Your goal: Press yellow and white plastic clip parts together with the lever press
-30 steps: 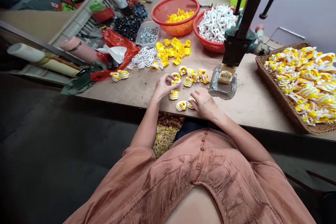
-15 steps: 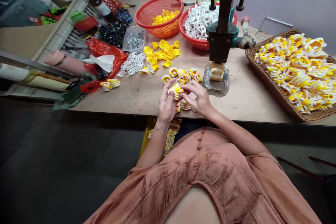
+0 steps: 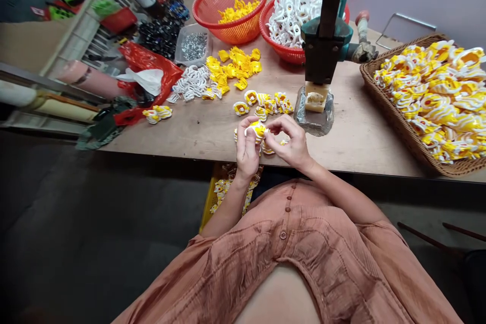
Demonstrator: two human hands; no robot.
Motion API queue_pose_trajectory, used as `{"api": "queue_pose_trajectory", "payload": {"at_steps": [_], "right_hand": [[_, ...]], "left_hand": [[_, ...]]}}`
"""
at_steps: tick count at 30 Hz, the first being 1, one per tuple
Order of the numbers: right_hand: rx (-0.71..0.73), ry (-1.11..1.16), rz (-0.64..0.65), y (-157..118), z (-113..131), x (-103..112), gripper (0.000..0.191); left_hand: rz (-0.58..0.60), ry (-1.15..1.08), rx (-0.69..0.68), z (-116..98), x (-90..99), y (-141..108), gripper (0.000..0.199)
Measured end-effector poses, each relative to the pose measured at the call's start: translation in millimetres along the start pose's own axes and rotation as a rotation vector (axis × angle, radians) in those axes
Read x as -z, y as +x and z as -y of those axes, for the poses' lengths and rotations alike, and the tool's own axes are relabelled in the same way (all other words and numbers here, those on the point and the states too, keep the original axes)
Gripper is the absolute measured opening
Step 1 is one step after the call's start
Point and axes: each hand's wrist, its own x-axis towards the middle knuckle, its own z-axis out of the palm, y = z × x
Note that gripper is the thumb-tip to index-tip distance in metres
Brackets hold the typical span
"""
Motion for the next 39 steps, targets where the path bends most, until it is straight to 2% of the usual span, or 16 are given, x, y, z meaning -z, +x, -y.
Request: {"api": "queue_pose_trajectory", "payload": {"at_steps": [2, 10, 16, 20, 23, 25, 27, 28, 30, 32, 34, 37, 39], "right_hand": [[-0.018, -0.002, -0.007, -2, 1, -2, 0.011], [0.082, -0.08, -0.019, -4, 6, -3, 0.01], [0.024, 0.009, -0.026, -9, 3, -6, 0.009], [-0.007, 0.053, -0.016, -12, -3, -7, 0.011], [-0.027, 0.003, 0.074, -7, -13, -4, 0.015], [0.013, -0.098, 0.163, 2, -23, -2, 0.018], [0.059, -0.267, 0.239, 16, -34, -4, 0.019], [0.074, -0.376, 0.283, 24, -39, -7, 0.02], [0.079, -0.608, 0.393, 40, -45, -17, 0.025], [0.078, -0.807, 0.507, 53, -47, -32, 0.032], [0.089, -0.939, 0.589, 61, -48, -47, 0.036], [0.116, -1.015, 0.656, 62, -50, -63, 0.037], [0.124, -1.019, 0.69, 59, -53, -67, 0.04]], "left_hand": [[-0.018, 0.007, 0.01, 1, -1.0, -1, 0.044], [-0.052, -0.024, -0.016, -3, -2.3, -5, 0.044], [-0.025, -0.055, -0.059, -5, -2.6, -9, 0.041], [-0.016, 0.006, -0.136, 1, 0.5, -13, 0.044], [-0.049, 0.075, -0.17, 11, 22.7, -7, 0.053], [-0.191, 0.151, -0.164, 23, 50.2, 1, 0.053], [-0.371, 0.244, -0.132, 42, 81.3, 11, 0.055], [-0.414, 0.273, -0.096, 52, 95.3, 15, 0.056], [-0.416, 0.285, 0.01, 73, 116.2, 19, 0.055], [-0.396, 0.347, 0.092, 89, 126.5, 19, 0.051], [-0.4, 0.498, 0.104, 98, 129.4, 17, 0.043], [-0.397, 0.706, 0.061, 103, 129.8, 18, 0.033], [-0.365, 0.731, 0.066, 105, 129.8, 23, 0.034]]}}
